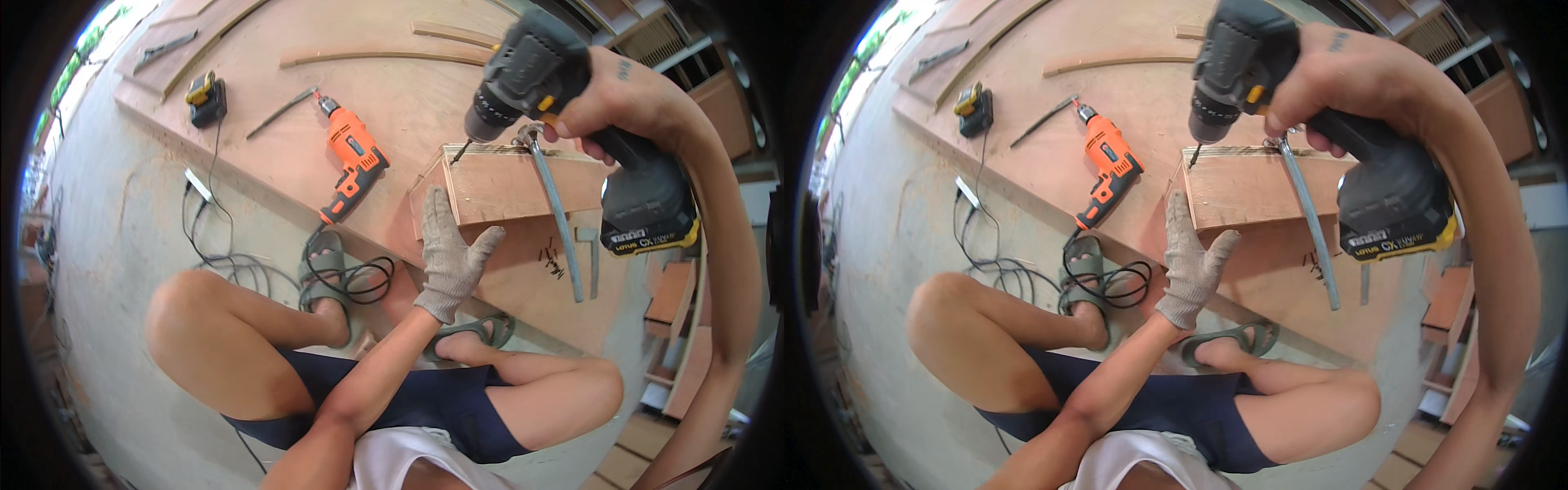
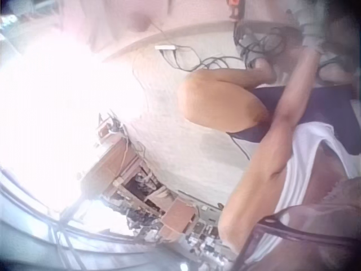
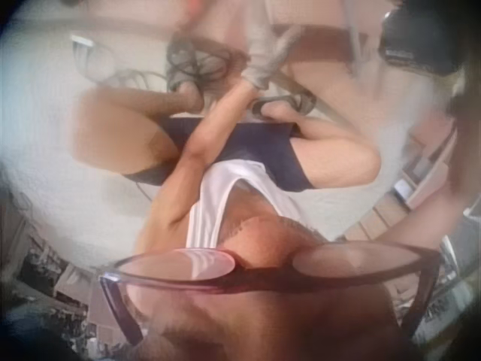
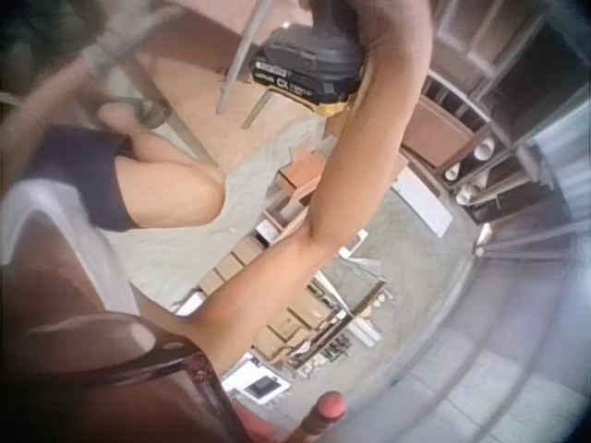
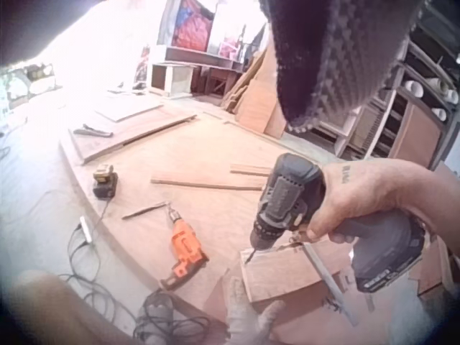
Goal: The person assembles a small wooden box by hammering nails into the corners and using power drills to drive screws. They work on the floor, alternating between a hammer and two different cordless drills to secure the wooden panels together.
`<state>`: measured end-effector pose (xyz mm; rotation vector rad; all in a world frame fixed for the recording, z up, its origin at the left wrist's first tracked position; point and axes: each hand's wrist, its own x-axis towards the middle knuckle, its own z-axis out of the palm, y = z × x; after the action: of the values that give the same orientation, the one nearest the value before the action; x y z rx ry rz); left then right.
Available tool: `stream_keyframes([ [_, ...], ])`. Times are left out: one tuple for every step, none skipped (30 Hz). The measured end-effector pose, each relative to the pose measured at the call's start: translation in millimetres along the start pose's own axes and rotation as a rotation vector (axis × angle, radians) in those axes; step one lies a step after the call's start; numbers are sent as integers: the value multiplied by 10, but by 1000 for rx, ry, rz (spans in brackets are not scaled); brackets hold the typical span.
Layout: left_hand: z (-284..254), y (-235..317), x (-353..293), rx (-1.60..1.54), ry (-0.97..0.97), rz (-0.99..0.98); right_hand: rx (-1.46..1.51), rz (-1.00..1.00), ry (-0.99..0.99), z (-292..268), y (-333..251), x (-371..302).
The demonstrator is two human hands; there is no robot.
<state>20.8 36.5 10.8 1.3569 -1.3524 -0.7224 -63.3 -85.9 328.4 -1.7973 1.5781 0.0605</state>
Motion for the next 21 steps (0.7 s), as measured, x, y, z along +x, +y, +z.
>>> stream_keyframes([
  [158,88,-70,-56,3,-84,3,10,3,-36,-25,-101],
  [226,143,-81,-88,12,-169,5,35,18,-53,-28,-135],
  [281,181,-75,-112,-2,-172,6,63,38,-65,-17,-171],
  [218,138,-31,-102,6,-179,20,57,38,-17,-32,-121],
  [167,108,7,-95,10,-185,71,17,60,48,-55,-95],
  [129,90,41,-83,3,-181,69,27,35,34,-64,-37],
  [84,54,50,-75,-10,-180,66,45,9,26,-67,20],
  [81,58,58,-70,-31,-169,67,68,-4,6,-83,26],
  [102,72,83,-80,-21,-167,71,80,9,20,-144,-11],
  [139,86,128,-87,-12,-166,59,86,11,24,-173,-19],
  [165,83,176,-93,-2,-165,48,92,12,18,-186,-18],
  [181,53,239,-124,11,-173,38,97,11,25,-204,-19],
  [193,-10,305,-152,28,-182,9,100,57,92,-301,-25],
  [225,-1,339,-188,27,-180,16,107,57,76,-290,-35],
  [237,14,319,-209,30,-175,24,113,56,67,-272,-39],
  [235,23,278,-229,33,-170,32,118,53,61,-260,-41],
  [207,33,267,-242,38,-161,23,114,40,55,-268,-34],
  [186,45,260,-214,44,-169,16,109,25,59,-284,-18],
  [161,52,250,-183,51,-179,8,103,7,69,-294,3],
  [136,49,237,-153,63,-187,11,93,1,80,-305,21],
  [95,33,209,-124,87,-172,15,82,-7,99,-310,48],
])
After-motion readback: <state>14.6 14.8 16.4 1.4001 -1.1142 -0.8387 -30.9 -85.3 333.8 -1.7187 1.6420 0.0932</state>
